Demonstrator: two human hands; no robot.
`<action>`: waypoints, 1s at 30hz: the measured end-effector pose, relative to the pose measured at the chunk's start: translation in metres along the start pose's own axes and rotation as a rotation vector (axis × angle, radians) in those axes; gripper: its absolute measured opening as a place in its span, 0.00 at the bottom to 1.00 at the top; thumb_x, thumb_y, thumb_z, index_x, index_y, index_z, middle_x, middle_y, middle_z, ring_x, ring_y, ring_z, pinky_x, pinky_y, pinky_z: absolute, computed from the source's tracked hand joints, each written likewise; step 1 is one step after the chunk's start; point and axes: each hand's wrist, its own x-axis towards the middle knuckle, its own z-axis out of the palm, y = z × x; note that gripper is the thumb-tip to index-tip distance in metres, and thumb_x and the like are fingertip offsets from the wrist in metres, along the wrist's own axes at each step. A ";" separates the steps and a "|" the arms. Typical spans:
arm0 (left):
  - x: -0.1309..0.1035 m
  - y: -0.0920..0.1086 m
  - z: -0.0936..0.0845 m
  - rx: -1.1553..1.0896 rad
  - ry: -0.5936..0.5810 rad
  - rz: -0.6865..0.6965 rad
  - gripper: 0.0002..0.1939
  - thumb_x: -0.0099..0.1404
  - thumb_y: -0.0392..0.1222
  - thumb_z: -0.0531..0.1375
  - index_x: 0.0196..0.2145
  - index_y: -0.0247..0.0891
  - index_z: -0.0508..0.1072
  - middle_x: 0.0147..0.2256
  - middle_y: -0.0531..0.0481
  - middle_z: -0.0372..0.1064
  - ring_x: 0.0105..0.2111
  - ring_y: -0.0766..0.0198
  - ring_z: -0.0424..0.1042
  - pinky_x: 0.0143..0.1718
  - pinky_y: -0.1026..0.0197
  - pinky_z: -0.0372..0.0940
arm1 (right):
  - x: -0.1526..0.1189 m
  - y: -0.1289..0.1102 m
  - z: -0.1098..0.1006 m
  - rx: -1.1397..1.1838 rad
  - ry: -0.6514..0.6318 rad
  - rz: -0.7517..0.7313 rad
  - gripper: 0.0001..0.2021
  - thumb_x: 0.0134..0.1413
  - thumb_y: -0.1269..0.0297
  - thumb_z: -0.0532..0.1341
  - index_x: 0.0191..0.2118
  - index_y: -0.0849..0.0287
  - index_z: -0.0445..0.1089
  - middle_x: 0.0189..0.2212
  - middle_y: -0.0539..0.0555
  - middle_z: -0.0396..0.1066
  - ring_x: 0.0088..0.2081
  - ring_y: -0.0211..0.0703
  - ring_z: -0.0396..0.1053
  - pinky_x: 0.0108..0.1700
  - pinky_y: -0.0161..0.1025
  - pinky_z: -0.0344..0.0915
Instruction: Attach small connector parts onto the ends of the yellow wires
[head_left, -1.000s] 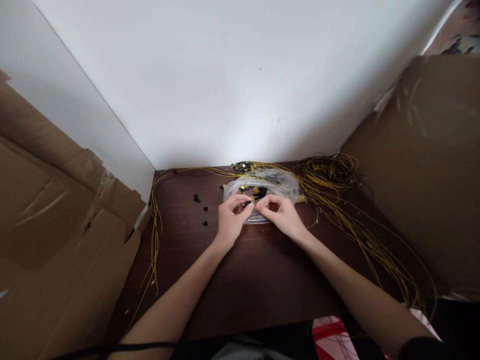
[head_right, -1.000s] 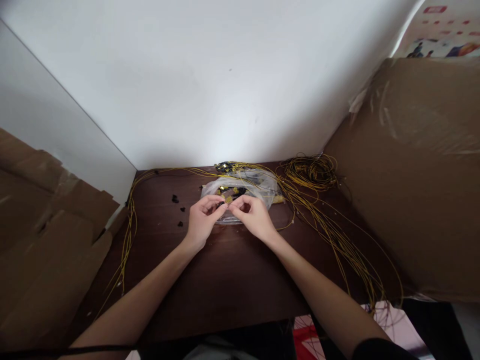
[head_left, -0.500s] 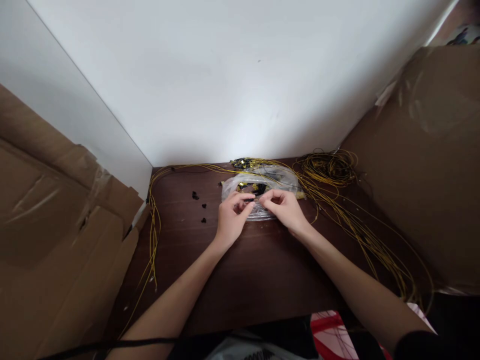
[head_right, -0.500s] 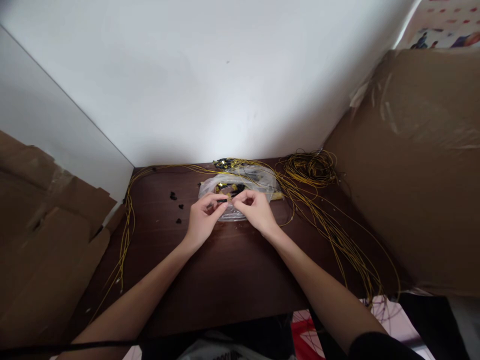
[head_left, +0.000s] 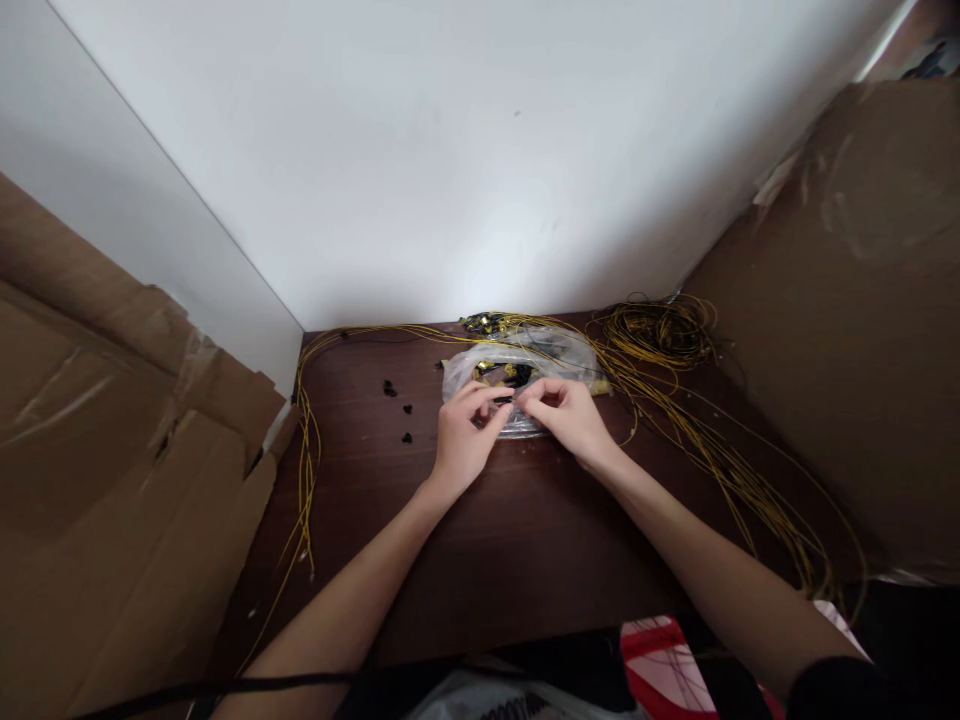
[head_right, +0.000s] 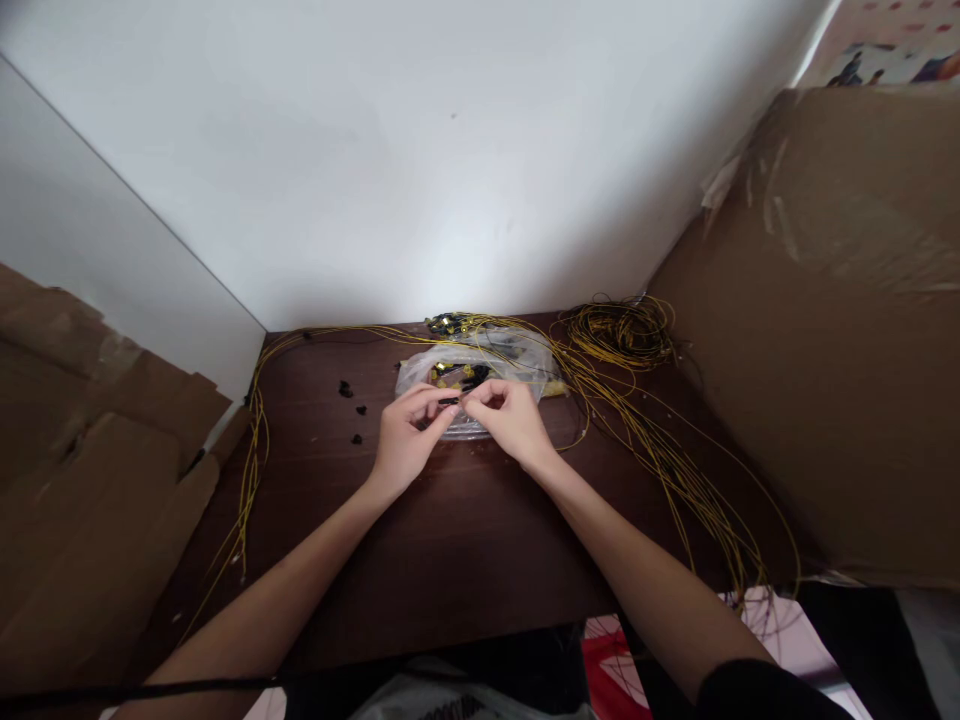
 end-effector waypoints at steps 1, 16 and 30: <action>0.000 0.000 0.000 0.009 -0.002 0.004 0.08 0.55 0.33 0.59 0.34 0.38 0.76 0.23 0.54 0.58 0.24 0.70 0.59 0.28 0.65 0.59 | 0.000 0.000 0.000 -0.003 -0.002 -0.002 0.05 0.39 0.66 0.60 0.21 0.62 0.67 0.19 0.49 0.66 0.22 0.34 0.60 0.27 0.34 0.57; -0.003 0.000 -0.001 0.080 -0.017 0.046 0.08 0.57 0.35 0.58 0.36 0.38 0.76 0.28 0.50 0.67 0.25 0.69 0.60 0.28 0.64 0.59 | 0.000 0.000 0.000 -0.069 -0.031 -0.023 0.05 0.40 0.65 0.60 0.22 0.61 0.67 0.21 0.51 0.67 0.25 0.37 0.63 0.31 0.36 0.60; 0.000 -0.006 -0.001 -0.081 -0.059 -0.086 0.08 0.58 0.36 0.58 0.35 0.40 0.76 0.32 0.48 0.69 0.30 0.66 0.66 0.31 0.63 0.62 | 0.000 -0.004 -0.002 -0.072 -0.094 -0.040 0.06 0.43 0.63 0.60 0.24 0.61 0.67 0.23 0.50 0.66 0.26 0.37 0.62 0.31 0.35 0.59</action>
